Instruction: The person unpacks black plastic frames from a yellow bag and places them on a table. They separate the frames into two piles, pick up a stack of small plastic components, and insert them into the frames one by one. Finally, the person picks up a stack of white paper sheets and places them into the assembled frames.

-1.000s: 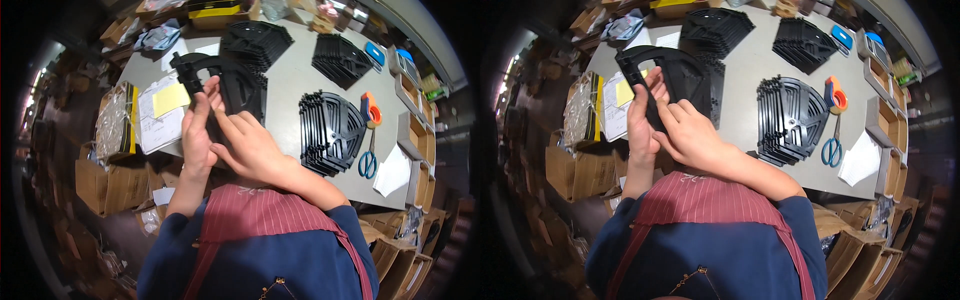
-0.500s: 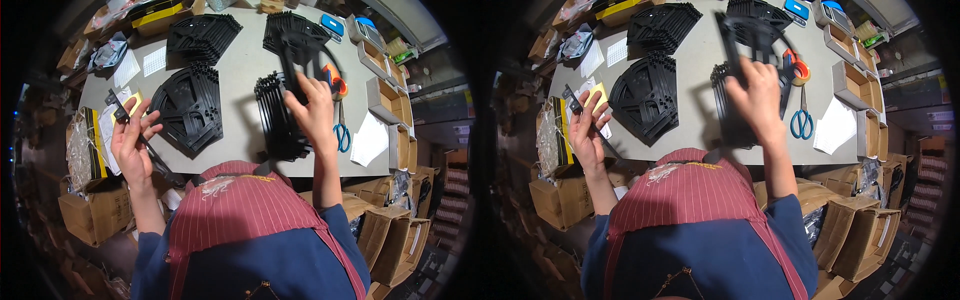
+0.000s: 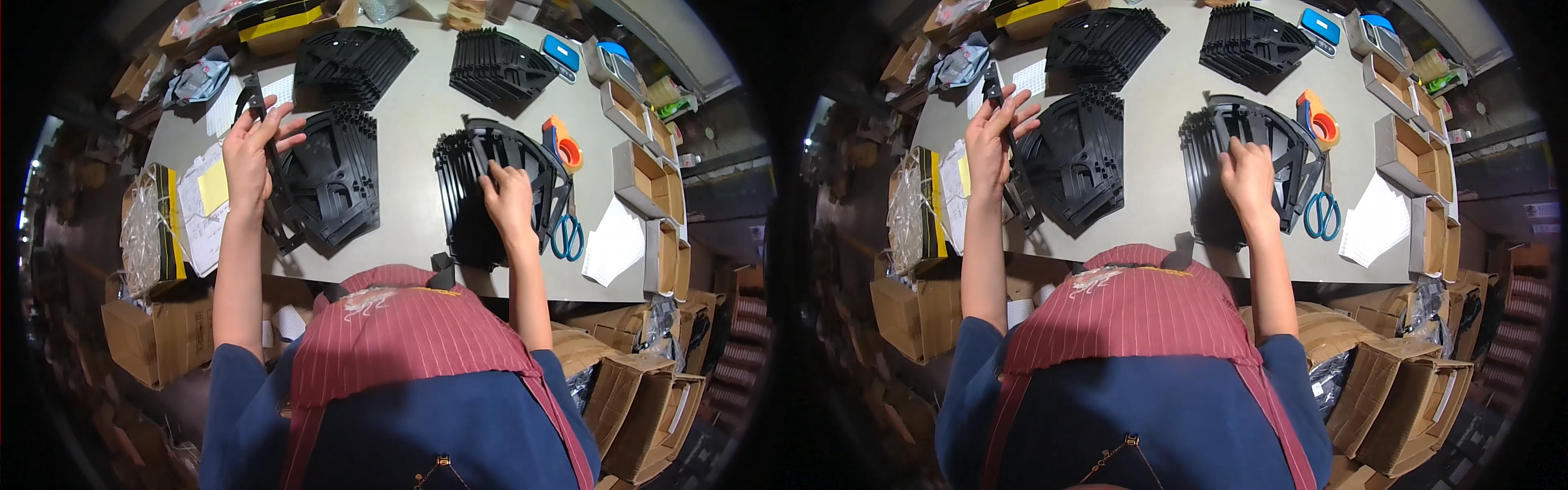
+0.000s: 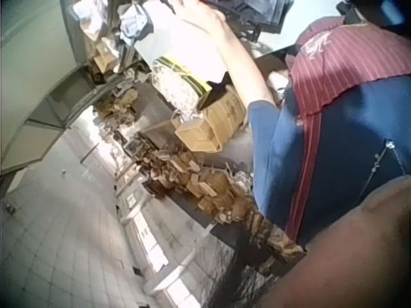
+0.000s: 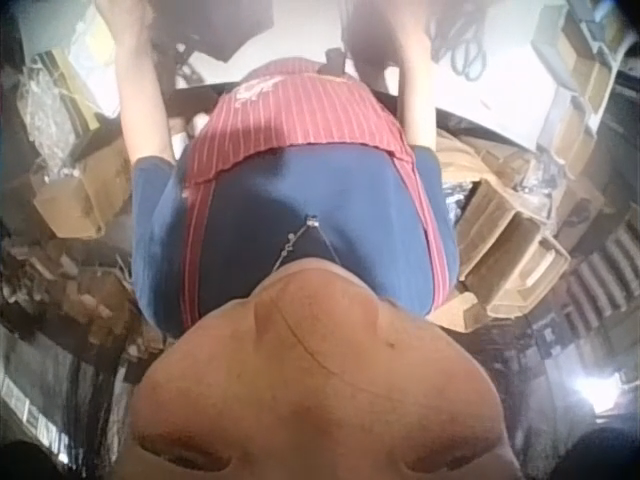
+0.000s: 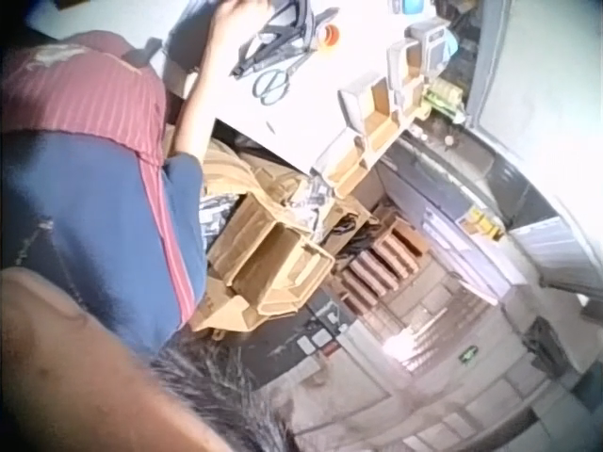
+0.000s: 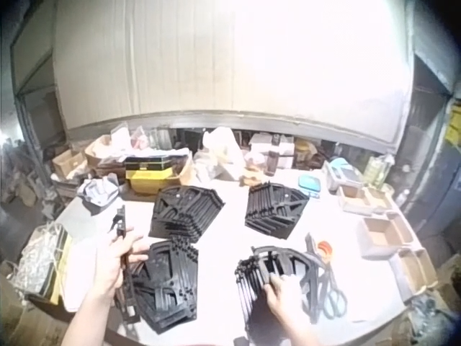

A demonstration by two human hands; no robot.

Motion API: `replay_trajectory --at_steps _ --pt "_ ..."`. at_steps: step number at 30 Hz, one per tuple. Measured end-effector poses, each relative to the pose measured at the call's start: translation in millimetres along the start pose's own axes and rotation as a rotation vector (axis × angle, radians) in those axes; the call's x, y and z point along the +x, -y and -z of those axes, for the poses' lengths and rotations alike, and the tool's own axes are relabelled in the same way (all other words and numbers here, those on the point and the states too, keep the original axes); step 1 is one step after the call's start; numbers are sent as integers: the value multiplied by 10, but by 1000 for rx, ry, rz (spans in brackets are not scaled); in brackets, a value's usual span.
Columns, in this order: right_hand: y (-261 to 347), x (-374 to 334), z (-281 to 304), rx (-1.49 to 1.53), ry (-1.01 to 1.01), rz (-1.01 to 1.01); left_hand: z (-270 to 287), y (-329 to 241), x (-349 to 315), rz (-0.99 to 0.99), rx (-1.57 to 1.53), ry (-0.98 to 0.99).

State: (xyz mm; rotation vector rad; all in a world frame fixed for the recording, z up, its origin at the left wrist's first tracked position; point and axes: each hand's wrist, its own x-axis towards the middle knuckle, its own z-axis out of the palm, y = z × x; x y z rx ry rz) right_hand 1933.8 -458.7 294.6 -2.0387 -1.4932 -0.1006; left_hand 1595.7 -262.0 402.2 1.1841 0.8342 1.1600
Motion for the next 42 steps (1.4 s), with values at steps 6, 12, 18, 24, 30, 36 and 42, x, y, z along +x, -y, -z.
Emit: replay_trajectory --at_steps 6,12,18,24,30,36,42 --pt "-267 148 315 -270 -86 -77 2 80 41 22 -22 11" --pt "-403 -31 1 -314 123 -94 -71 207 1 100 -46 19" --pt "-310 -21 -141 -370 121 19 -98 272 -19 91 -58 23" --pt "-106 30 -15 -209 71 12 -57 254 -28 43 -51 -19" --pt "-134 95 -164 -346 233 -4 -31 412 304 18 -84 -59" --pt "440 235 -73 -105 63 258 202 1299 1101 98 185 -247" --pt "1134 147 487 872 357 211 331 1302 721 -105 873 -269"
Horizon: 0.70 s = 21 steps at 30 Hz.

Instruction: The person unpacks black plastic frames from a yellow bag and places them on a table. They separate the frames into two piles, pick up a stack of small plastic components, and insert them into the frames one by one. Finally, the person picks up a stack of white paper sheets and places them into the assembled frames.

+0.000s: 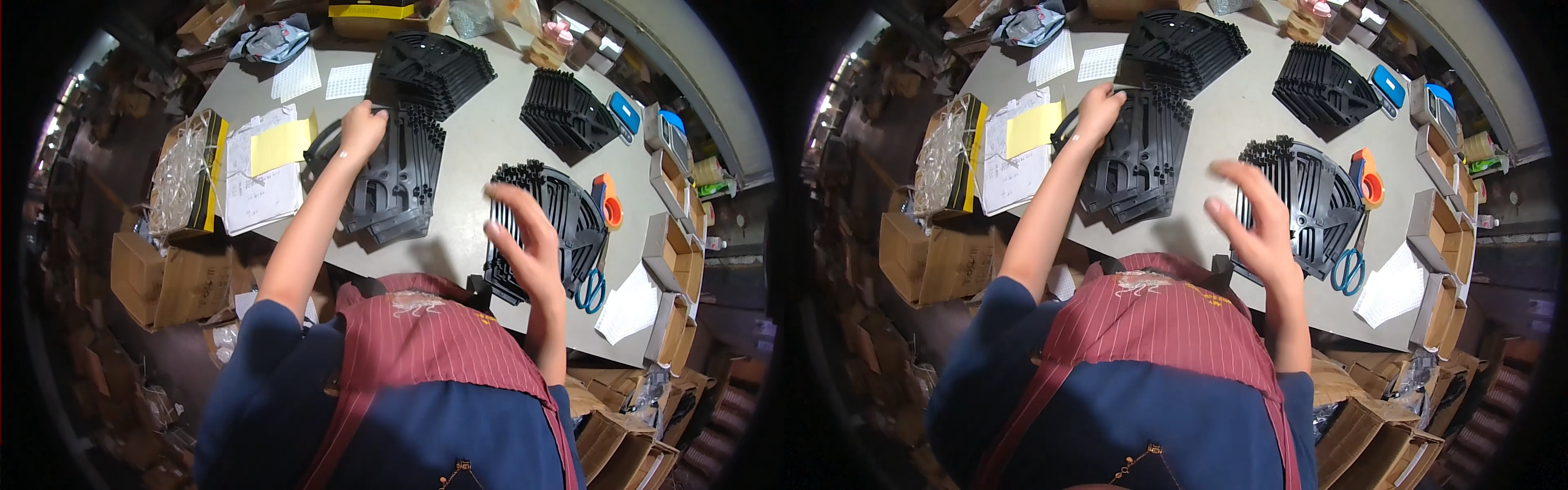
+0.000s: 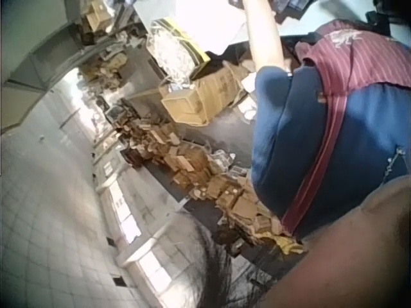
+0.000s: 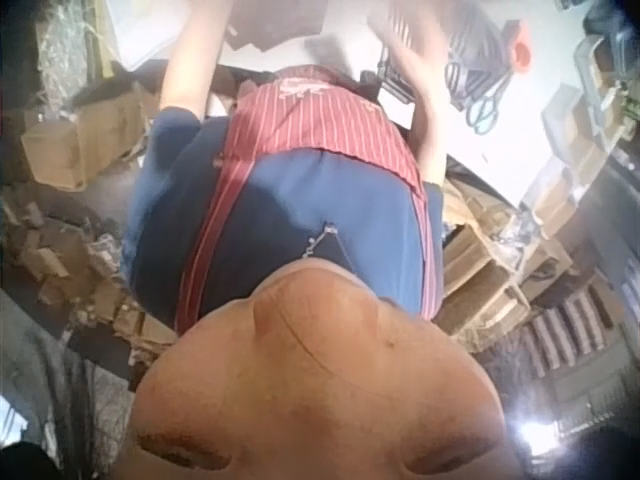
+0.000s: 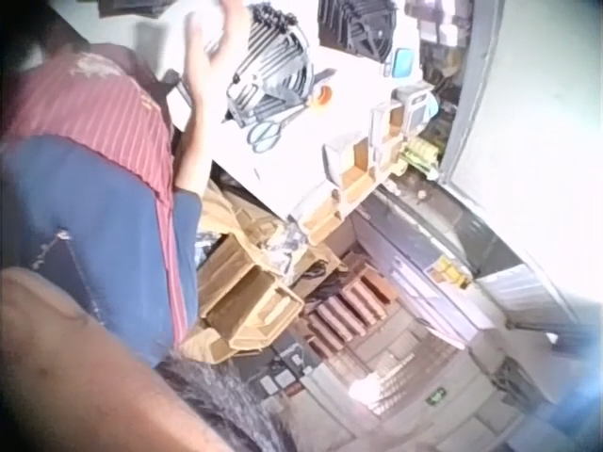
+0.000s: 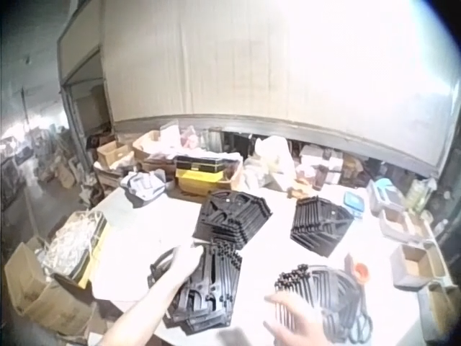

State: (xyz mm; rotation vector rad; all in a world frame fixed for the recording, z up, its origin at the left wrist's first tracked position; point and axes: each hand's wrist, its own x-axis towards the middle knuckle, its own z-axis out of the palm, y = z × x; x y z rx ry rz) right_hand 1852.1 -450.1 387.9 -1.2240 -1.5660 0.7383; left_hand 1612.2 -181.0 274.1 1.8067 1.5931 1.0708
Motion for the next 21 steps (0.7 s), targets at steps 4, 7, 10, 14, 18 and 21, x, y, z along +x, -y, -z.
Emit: replay_trajectory --at_steps 4,7,10,14,18,21 --pt "835 88 58 831 460 513 545 -384 -517 -121 65 133" --pt "1200 -13 77 1245 651 507 773 -208 -821 -298 290 -17" --pt "1444 23 107 1498 961 343 1081 109 -1060 -125 609 -177" --pt "1541 157 15 1588 1036 339 1230 360 -1142 567 -271 269" --pt "1490 130 16 1603 1055 315 1186 115 -1324 579 -539 409" --pt "1452 18 40 1531 1033 225 1150 -10 -1453 579 -458 488"
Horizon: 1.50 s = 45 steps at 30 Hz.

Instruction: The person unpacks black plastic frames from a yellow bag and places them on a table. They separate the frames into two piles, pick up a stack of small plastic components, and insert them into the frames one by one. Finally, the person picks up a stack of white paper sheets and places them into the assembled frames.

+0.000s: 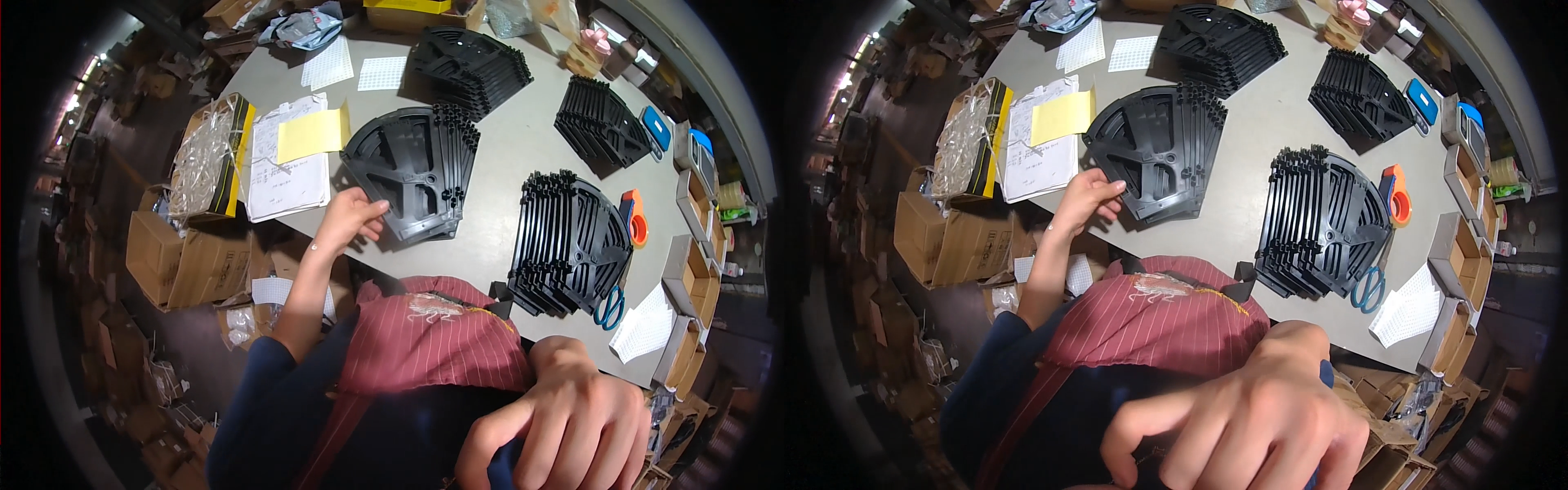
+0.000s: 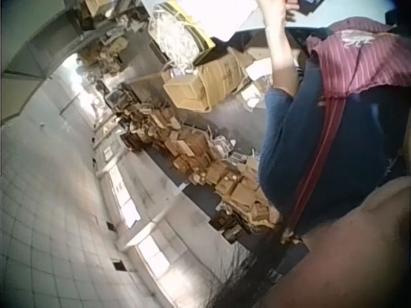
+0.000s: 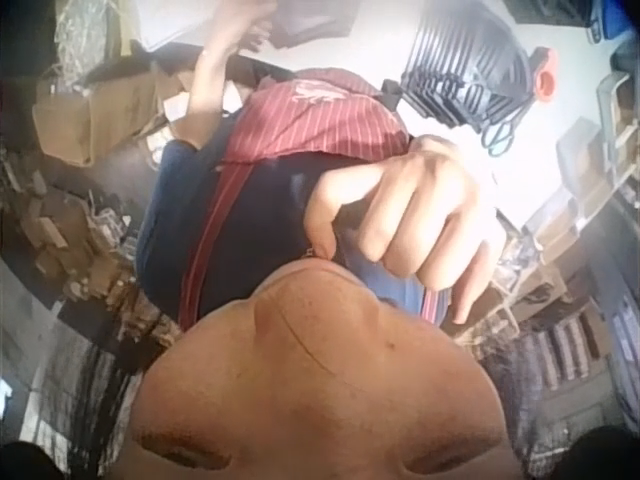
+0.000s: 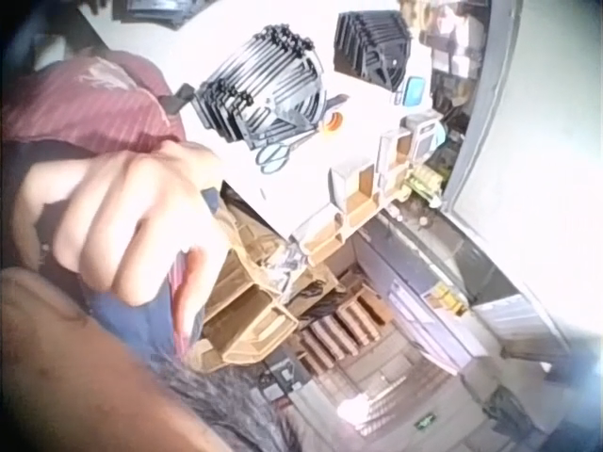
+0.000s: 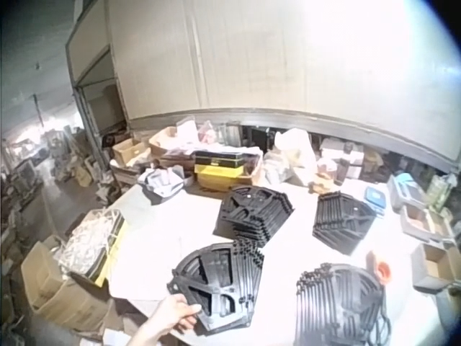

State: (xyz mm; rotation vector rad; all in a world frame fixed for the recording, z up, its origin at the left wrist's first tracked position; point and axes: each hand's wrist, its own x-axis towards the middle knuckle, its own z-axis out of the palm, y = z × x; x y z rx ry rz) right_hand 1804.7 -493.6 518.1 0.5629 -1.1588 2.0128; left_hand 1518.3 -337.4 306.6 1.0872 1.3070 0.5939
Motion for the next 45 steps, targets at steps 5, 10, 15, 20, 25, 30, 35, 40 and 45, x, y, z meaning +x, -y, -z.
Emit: replay_trajectory --at_steps 5,10,15,20,25,30,35,40,45 --pt "-15 8 -91 65 -94 -12 14 -326 -194 206 645 35" --pt "-19 154 73 1 103 22 -53 -664 -259 -8 891 -18" --pt "-69 182 -47 -20 -44 -4 -197 -820 -169 -226 1106 -58" --pt "-98 257 61 -27 122 10 -186 -804 7 -381 1182 -94" --pt "-360 377 459 -147 69 287 -173 -911 109 -420 1202 -15" --pt "-794 515 1401 -1718 -680 -162 -75 -974 214 -544 1128 -68" --pt "-1130 543 1691 -1774 -694 -260 -84 -1004 442 -448 1118 -223" --pt "-1240 642 1801 -1809 -748 -311 -14 -906 656 -405 1127 -284" --pt "-1277 696 1929 -1930 -735 -340 -4 -857 826 -401 1129 -285"
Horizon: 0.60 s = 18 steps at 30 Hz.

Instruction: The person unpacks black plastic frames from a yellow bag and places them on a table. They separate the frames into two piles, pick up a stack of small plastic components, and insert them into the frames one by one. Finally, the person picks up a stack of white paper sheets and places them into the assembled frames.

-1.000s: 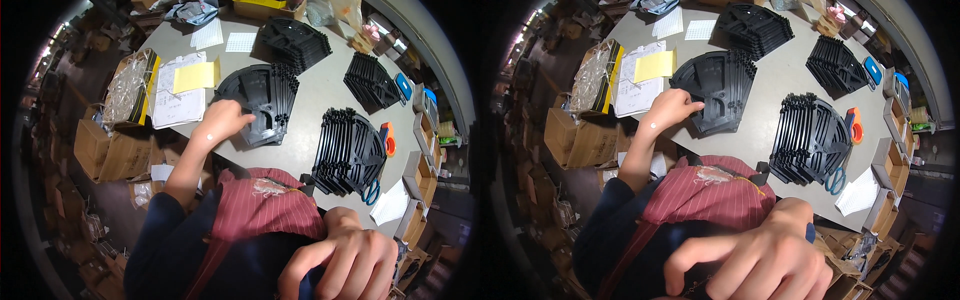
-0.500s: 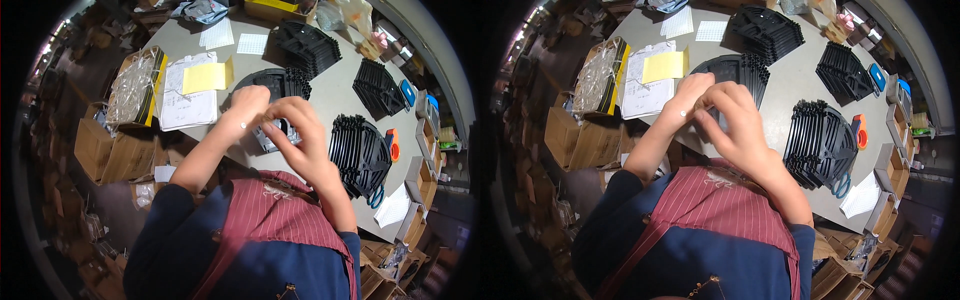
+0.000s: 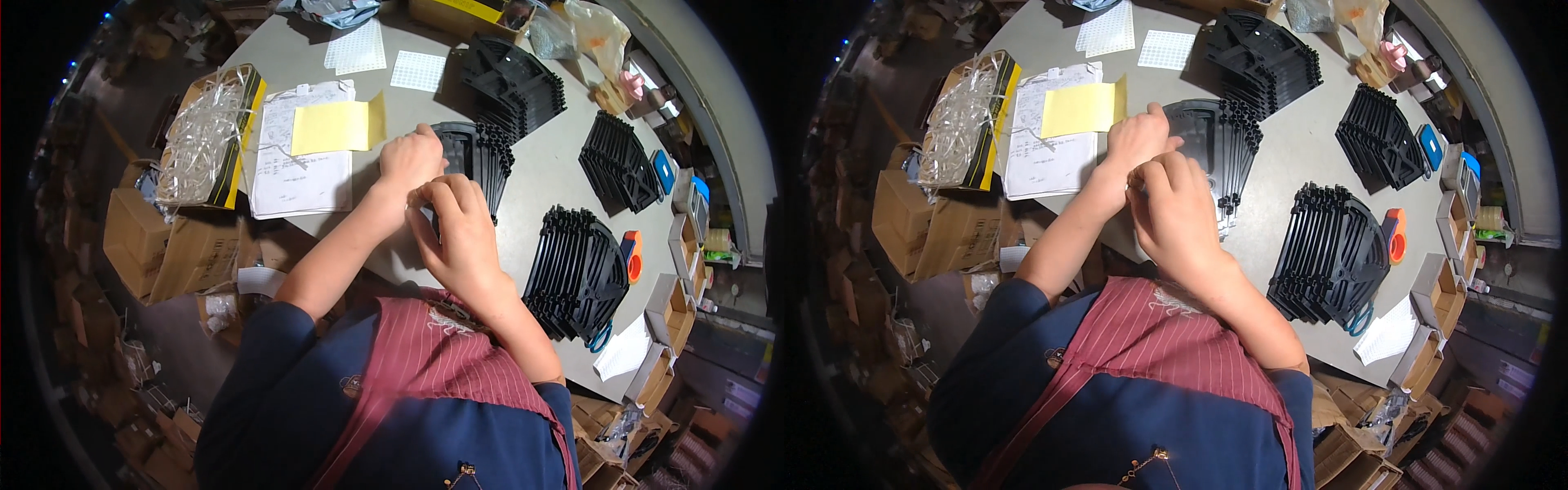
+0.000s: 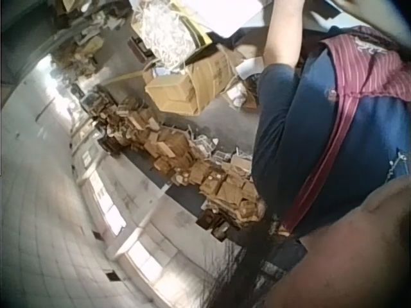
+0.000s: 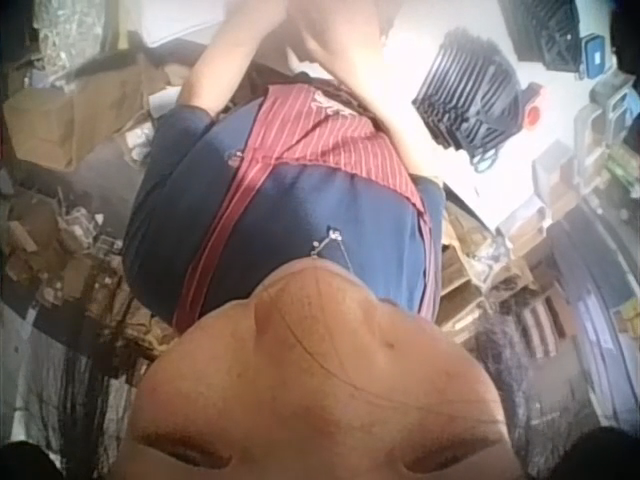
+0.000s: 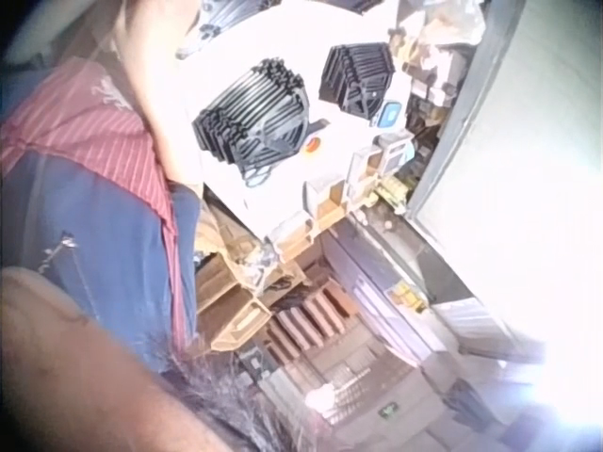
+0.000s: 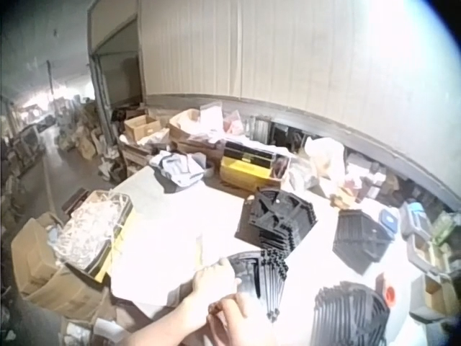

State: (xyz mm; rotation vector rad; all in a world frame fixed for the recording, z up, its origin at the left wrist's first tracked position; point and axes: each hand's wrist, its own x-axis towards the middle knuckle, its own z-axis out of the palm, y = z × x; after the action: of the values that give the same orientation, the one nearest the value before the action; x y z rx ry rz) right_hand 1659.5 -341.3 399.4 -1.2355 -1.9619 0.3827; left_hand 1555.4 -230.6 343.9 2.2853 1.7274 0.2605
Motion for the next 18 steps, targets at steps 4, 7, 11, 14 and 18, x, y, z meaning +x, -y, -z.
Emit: replay_trajectory --at_steps 4,7,11,14,18 --pt "-65 61 1 -9 77 -35 -86 18 94 11 1 18" --pt "-169 135 4 156 118 -121 -133 53 155 7 -2 28" --pt "-717 255 -48 588 55 -370 -124 280 180 50 -45 -37" --pt "-1284 347 -142 338 120 -487 -65 535 178 118 -29 -101" --pt "-1585 322 -434 -15 142 -383 -46 813 113 186 -5 -129"
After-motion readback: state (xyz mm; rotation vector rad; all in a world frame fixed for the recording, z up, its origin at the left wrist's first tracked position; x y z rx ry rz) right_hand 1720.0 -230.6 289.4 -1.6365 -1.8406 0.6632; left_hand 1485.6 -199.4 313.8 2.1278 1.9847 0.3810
